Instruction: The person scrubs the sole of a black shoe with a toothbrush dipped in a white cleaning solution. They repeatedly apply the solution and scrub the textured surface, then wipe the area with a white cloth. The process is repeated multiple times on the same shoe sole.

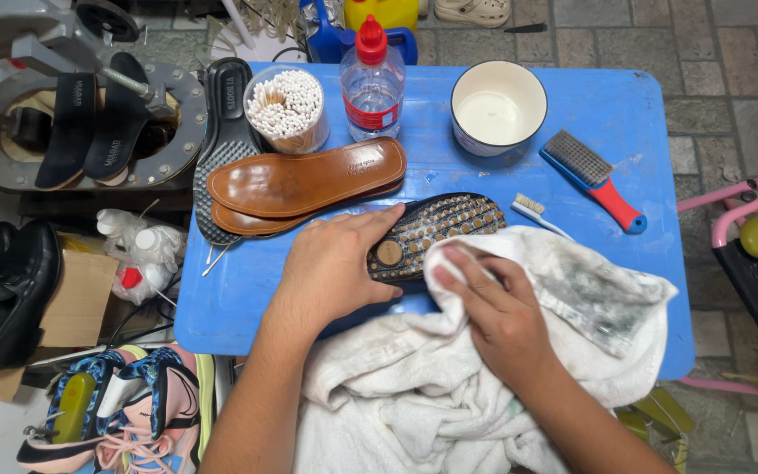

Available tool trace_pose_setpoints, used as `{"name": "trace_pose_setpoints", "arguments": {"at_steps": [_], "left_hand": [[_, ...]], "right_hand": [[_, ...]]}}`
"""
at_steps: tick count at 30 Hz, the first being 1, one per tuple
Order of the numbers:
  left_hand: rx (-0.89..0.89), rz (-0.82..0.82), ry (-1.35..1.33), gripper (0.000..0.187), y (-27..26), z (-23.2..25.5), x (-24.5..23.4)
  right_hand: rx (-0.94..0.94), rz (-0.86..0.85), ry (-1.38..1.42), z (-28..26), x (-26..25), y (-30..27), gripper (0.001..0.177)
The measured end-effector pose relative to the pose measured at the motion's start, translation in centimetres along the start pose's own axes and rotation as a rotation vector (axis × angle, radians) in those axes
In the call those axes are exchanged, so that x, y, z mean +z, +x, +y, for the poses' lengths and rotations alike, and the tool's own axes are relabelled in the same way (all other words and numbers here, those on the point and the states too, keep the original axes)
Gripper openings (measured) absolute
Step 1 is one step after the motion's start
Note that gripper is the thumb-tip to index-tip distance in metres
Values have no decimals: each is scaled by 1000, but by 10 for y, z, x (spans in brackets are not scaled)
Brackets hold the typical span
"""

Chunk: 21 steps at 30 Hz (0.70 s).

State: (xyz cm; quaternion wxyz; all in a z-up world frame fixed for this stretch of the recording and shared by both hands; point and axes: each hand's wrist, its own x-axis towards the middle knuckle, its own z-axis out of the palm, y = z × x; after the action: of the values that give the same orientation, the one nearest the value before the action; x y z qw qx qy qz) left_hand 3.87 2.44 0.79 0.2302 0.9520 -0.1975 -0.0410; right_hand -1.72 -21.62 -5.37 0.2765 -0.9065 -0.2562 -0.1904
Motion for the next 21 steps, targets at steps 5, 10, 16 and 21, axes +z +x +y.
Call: {"name": "trace_pose_setpoints", "arguments": {"at_steps": [5,10,16,21], "left_hand": [[28,29,-79,101,0,-3,-4],[7,35,-60,101,1,-1,-3],[-33,3,-72,102,3,1,-8],[-33,-2,-48,103,3,5,-8]], "right_hand": [[244,105,-137,20,-5,-13,56],[-92,23,-49,-1,-4,-5,56],[68,37,-35,-3,-5,2,48],[206,63,-83,3,1,-5,49]]}}
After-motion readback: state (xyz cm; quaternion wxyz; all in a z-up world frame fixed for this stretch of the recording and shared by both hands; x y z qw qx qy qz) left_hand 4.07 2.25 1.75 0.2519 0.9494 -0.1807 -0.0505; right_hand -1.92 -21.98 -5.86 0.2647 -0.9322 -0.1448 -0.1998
